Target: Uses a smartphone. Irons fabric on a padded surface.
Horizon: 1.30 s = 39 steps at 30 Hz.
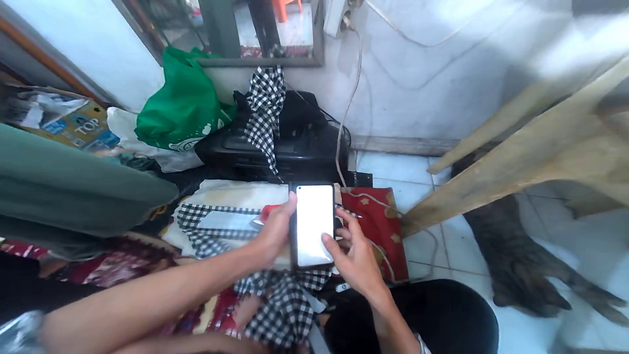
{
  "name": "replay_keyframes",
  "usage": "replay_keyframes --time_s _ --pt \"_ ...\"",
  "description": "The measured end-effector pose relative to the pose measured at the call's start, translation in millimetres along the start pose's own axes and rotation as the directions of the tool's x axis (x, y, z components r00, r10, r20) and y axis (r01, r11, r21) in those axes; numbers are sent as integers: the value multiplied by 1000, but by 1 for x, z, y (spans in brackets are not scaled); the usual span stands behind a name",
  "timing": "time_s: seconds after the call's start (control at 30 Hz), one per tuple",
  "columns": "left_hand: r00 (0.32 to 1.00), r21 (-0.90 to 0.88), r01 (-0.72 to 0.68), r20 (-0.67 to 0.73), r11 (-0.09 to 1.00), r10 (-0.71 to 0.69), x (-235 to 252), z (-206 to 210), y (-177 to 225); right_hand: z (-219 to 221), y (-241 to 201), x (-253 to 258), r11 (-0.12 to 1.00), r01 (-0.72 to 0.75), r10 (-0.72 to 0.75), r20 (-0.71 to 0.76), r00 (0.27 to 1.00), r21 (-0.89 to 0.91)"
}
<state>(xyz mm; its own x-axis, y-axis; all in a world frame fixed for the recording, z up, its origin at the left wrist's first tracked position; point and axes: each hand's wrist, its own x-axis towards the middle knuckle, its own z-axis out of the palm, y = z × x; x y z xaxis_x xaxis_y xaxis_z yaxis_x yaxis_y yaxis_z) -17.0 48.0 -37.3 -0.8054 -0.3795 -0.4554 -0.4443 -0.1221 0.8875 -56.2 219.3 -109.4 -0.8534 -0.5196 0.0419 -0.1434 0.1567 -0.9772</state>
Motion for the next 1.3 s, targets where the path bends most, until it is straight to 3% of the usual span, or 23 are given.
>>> replay_keyframes --time_s 0.53,0.87,1.3 --pt "1000 -19 6 7 1000 -6 1 -2 -1 -8 1 2 997 10 -16 90 996 74" --pt "1000 -29 -6 -5 1000 6 2 -6 -2 -20 9 3 996 61 -80 310 948 69" --pt "1000 -25 4 -16 1000 -5 2 -8 -2 -20 11 5 995 94 -97 329 939 24"
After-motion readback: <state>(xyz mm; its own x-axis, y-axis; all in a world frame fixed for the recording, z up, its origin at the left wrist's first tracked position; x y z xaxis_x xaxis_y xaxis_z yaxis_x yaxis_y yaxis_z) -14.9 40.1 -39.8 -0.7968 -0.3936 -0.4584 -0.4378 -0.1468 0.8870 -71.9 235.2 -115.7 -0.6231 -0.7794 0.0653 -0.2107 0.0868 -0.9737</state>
